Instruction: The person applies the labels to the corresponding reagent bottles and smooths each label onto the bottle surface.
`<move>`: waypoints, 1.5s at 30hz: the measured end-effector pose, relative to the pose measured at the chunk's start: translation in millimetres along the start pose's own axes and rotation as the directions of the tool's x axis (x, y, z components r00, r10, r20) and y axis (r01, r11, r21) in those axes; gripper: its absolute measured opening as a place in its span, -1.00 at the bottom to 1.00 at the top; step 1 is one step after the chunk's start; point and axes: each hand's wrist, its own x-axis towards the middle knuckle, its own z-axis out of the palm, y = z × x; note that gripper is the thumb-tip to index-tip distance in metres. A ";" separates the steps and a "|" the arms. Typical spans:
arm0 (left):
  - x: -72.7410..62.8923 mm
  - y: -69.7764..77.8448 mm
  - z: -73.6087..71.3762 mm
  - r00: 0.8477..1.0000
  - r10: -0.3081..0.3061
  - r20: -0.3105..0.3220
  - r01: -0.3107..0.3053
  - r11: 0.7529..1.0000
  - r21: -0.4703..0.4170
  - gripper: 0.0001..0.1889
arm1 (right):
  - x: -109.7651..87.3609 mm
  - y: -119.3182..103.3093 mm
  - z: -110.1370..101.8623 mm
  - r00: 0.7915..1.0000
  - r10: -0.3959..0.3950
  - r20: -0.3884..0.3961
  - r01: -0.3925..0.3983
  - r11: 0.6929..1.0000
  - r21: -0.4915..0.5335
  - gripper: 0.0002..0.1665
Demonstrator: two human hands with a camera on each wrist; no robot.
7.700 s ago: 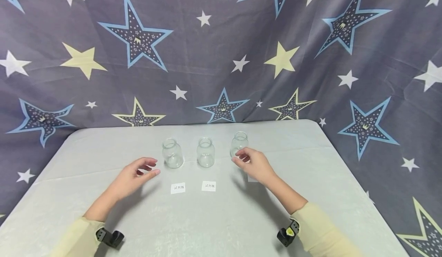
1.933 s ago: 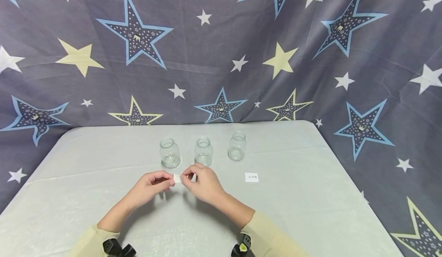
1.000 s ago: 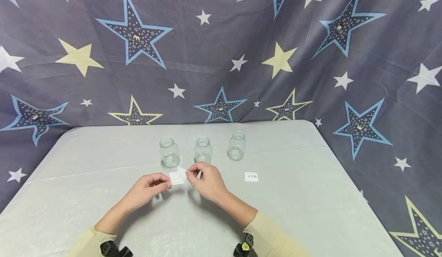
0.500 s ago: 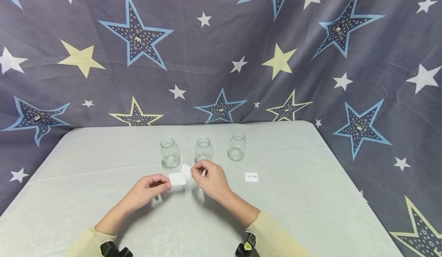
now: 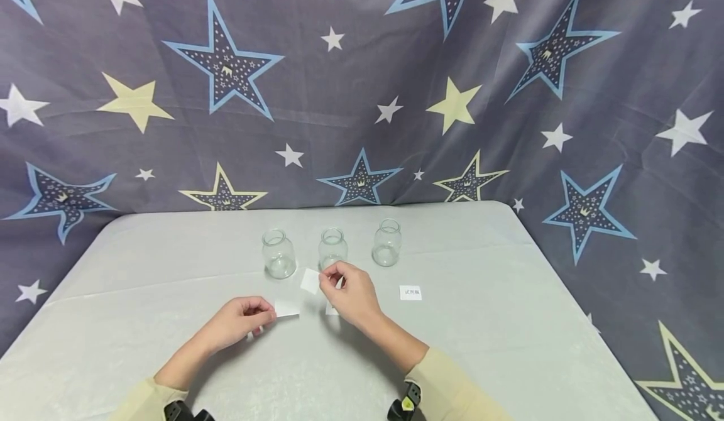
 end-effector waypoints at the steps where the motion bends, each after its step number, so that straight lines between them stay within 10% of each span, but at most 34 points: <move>1: -0.2 -0.3 0.0 1.000 -0.005 -0.001 0.005 1.000 0.006 -0.85 | 0.0 0.0 0.1 1.000 0.001 -0.001 -0.001 1.000 0.002 -0.92; 23: -2.5 1.9 -0.1 0.993 -0.101 -0.057 0.109 0.981 0.159 -0.83 | -1.9 0.2 -0.4 1.000 -0.005 -0.006 0.005 1.000 0.019 -0.95; 45: 4.9 28.7 7.3 0.983 0.054 -0.175 -0.052 0.999 0.016 -0.87 | -3.3 2.5 7.3 0.998 -0.060 -0.002 0.060 0.997 -0.050 -0.95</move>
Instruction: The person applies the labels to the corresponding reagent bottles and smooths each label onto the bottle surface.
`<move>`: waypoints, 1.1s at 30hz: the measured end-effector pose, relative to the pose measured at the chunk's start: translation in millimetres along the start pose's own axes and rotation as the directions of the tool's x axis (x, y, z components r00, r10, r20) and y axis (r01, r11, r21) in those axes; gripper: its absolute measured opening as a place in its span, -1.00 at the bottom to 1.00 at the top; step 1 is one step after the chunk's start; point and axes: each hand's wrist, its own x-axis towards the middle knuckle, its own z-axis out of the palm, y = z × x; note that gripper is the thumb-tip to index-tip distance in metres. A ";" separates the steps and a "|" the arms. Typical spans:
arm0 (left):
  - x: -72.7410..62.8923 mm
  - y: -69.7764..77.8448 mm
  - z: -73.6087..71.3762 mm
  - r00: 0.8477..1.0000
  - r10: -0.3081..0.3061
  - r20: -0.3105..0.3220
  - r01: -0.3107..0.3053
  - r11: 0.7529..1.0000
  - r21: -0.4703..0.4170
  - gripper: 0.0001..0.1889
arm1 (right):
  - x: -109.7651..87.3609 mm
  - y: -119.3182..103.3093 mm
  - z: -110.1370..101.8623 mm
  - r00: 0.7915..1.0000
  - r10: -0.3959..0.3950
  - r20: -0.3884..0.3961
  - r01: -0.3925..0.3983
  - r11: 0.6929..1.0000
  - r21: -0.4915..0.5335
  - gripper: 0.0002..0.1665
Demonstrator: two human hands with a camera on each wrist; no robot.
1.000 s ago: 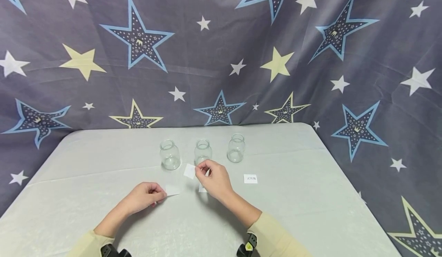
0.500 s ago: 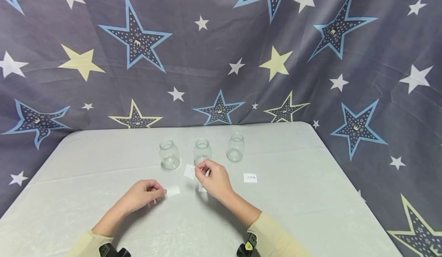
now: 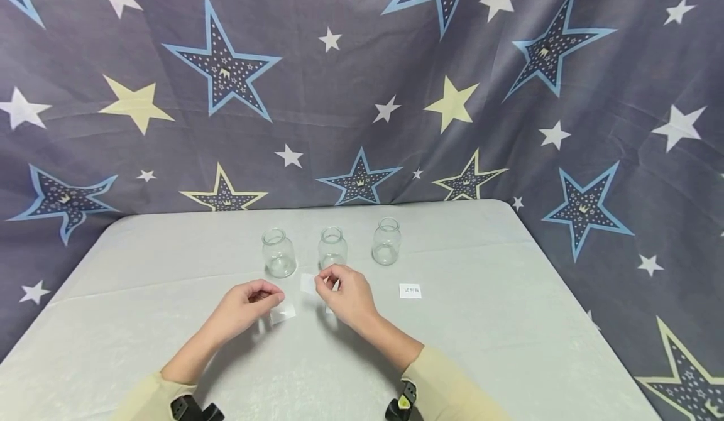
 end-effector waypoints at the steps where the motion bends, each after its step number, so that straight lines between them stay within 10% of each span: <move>1: -0.1 1.5 1.2 1.000 0.000 -0.005 0.000 1.000 -0.016 -0.87 | -0.2 -0.1 0.5 1.000 -0.006 -0.003 0.006 1.000 -0.010 -0.94; 25: -0.6 18.6 16.3 0.999 -0.011 -0.053 0.000 0.978 -0.208 -0.84 | -8.3 -9.7 6.8 0.957 -0.289 -0.004 0.282 0.938 -0.201 -0.95; 33: 0.4 18.5 15.9 0.997 -0.048 -0.063 0.032 0.972 -0.232 -0.76 | -9.7 -12.3 7.8 0.910 -0.415 0.000 0.401 0.881 -0.252 -0.95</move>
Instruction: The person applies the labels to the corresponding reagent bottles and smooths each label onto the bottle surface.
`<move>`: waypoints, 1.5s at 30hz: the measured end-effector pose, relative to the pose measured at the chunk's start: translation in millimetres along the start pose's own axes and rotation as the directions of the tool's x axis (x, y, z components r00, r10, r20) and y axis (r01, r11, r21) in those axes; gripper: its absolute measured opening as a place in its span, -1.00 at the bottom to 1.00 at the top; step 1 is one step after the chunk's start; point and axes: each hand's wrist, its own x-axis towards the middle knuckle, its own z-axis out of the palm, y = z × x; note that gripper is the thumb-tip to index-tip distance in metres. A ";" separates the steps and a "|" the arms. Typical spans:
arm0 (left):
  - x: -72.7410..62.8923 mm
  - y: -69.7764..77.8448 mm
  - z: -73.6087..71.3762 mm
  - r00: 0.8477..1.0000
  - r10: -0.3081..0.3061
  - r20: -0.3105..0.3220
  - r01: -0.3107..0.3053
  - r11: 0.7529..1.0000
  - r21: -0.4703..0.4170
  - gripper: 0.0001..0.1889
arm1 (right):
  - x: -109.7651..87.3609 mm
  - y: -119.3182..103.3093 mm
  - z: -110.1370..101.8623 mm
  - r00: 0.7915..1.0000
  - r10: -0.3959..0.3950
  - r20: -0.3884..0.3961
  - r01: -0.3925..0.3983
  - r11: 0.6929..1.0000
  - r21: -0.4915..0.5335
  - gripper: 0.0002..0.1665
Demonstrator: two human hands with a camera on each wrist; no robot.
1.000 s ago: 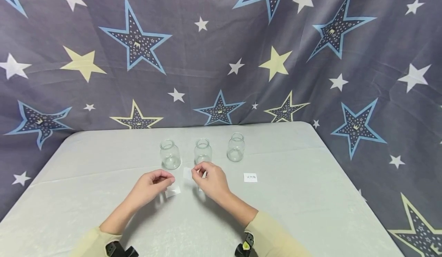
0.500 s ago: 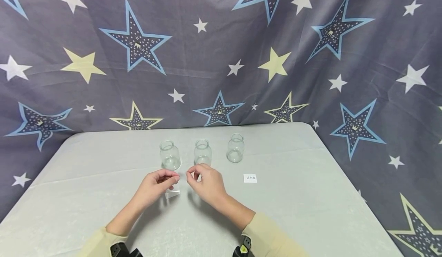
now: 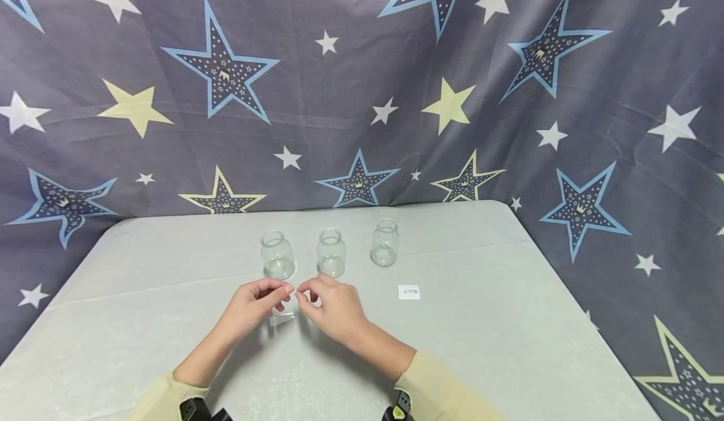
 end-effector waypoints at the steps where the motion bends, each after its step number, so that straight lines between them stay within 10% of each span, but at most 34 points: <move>1: 0.0 0.0 -0.2 1.000 -0.003 -0.001 0.003 1.000 -0.001 -0.76 | -0.3 -0.3 0.1 1.000 -0.019 -0.004 0.019 1.000 -0.010 -0.94; 12: -0.4 -0.7 -1.7 1.000 -0.010 0.021 0.011 1.000 -0.016 -0.78 | -2.4 -2.4 2.1 0.998 -0.056 0.013 0.057 0.996 -0.063 -0.92; 21: 0.3 -1.3 -4.0 1.000 -0.028 -0.002 0.028 1.000 0.000 -0.80 | 0.0 2.3 -2.7 0.990 0.118 0.070 -0.121 0.992 0.030 -0.90; 32: -0.6 -3.7 -6.9 1.000 -0.020 0.010 0.020 1.000 0.000 -0.79 | 4.2 10.8 -1.8 0.924 0.369 0.105 -0.383 0.896 0.226 -0.90; 45: 5.0 -9.5 -11.3 1.000 0.007 -0.003 -0.007 0.998 0.055 -0.81 | 11.6 11.8 3.6 0.868 0.439 0.232 -0.494 0.806 0.326 -0.92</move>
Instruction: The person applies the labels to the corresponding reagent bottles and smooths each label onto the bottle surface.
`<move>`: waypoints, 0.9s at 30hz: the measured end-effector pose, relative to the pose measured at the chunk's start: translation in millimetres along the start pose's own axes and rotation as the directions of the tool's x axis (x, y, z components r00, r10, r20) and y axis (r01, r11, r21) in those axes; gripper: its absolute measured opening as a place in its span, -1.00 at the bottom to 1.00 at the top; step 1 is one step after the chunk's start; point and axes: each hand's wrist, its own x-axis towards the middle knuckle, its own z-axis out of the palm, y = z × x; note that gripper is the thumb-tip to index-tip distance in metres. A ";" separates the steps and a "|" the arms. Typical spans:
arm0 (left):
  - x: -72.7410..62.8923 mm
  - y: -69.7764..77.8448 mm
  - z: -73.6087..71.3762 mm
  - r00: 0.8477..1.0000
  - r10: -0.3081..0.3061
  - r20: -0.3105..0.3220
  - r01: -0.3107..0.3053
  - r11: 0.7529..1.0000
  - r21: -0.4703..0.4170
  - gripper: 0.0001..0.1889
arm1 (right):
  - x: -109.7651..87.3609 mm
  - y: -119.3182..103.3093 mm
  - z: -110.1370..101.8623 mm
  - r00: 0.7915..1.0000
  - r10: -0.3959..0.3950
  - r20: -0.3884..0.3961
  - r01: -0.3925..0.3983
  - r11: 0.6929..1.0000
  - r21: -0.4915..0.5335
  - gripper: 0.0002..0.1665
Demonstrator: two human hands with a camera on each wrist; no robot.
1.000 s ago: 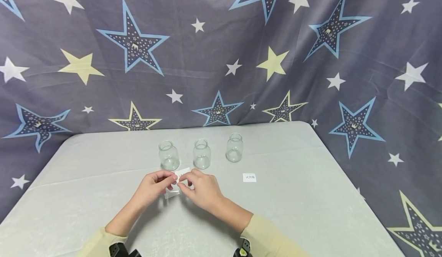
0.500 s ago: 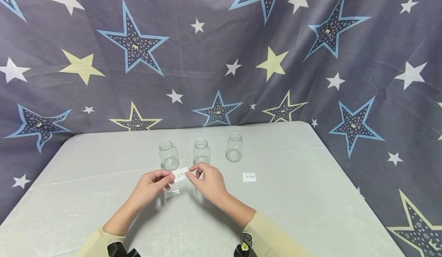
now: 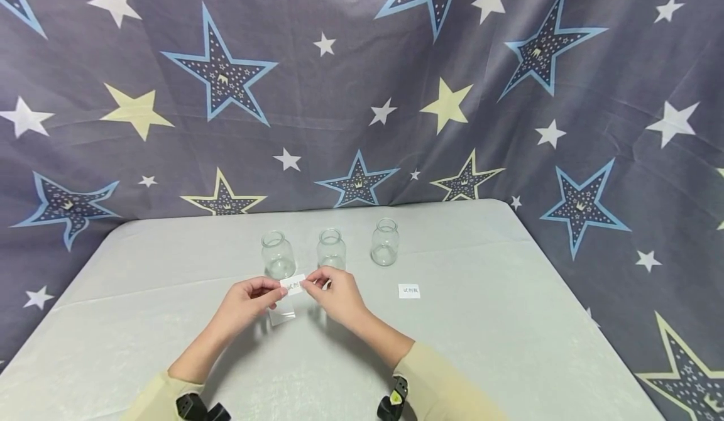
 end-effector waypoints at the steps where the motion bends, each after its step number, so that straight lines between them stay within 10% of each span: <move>1: 0.6 -1.2 -0.6 1.000 0.003 -0.001 -0.003 1.000 0.008 -0.81 | 0.5 -0.2 0.4 1.000 0.006 0.005 -0.006 1.000 0.006 -0.91; 27: 17.9 -17.0 -13.9 0.997 -0.019 -0.068 0.026 0.995 0.100 -0.77 | 25.6 12.6 27.0 1.000 -0.006 0.025 0.007 0.999 -0.039 -0.85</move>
